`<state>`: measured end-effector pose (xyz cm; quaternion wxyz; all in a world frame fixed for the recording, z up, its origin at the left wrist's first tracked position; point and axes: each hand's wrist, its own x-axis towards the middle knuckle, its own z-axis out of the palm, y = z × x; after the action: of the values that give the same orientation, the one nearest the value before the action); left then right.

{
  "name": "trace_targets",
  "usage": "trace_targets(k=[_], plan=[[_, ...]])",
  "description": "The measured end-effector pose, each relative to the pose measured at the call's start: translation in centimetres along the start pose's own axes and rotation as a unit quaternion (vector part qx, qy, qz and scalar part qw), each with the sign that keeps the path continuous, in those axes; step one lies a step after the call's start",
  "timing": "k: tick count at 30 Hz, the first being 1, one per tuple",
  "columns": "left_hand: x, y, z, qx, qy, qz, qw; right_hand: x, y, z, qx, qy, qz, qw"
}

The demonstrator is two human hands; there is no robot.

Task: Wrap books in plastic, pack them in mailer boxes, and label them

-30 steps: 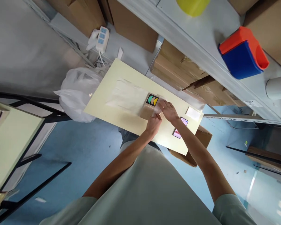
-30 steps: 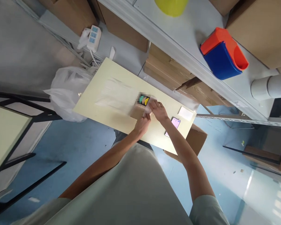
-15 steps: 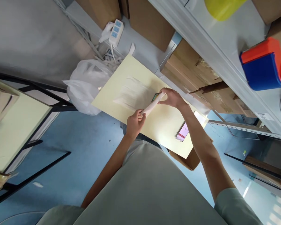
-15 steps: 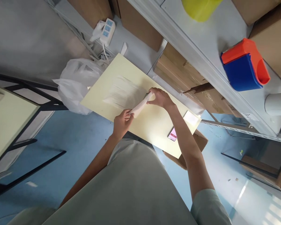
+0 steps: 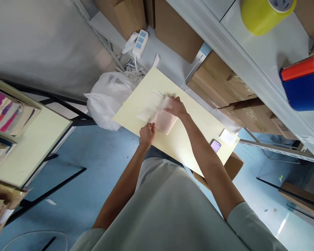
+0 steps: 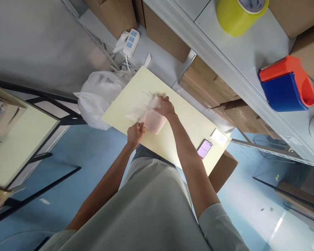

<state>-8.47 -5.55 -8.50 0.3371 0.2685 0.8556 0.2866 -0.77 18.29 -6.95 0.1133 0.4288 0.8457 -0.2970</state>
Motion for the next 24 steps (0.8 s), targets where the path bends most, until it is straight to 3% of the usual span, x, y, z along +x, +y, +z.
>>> trace_targets(k=[4,7,9,12,15,18,21,24], plan=[[0.3,-0.1,-1.0,0.122,-0.01,0.008,0.992,1.0,-0.1,1.8,0.022,0.012,0.012,1.0],[1.4,0.6,-1.6,0.149,0.027,0.028,0.988,0.5,-0.4,2.2,0.032,0.021,0.022,0.999],[3.1,1.2,-1.8,0.134,0.044,0.093,0.986,-0.6,-0.5,2.0,0.037,0.029,0.029,0.998],[5.9,1.5,-1.7,0.12,-0.002,0.208,0.971,-3.8,0.2,2.2,0.1,0.085,0.034,0.991],[7.9,1.2,-1.6,0.121,-0.046,0.252,0.959,-8.3,1.8,3.9,0.22,0.166,0.084,0.958],[8.4,0.8,-1.7,0.159,-0.073,0.276,0.945,-12.2,2.6,7.1,0.353,0.149,0.142,0.913],[8.0,1.1,-1.8,0.215,-0.09,0.298,0.926,-14.2,2.1,9.7,0.468,0.147,0.179,0.853],[6.8,2.1,-1.1,0.246,-0.1,0.298,0.917,-14.8,1.8,10.1,0.509,0.179,0.225,0.811]])
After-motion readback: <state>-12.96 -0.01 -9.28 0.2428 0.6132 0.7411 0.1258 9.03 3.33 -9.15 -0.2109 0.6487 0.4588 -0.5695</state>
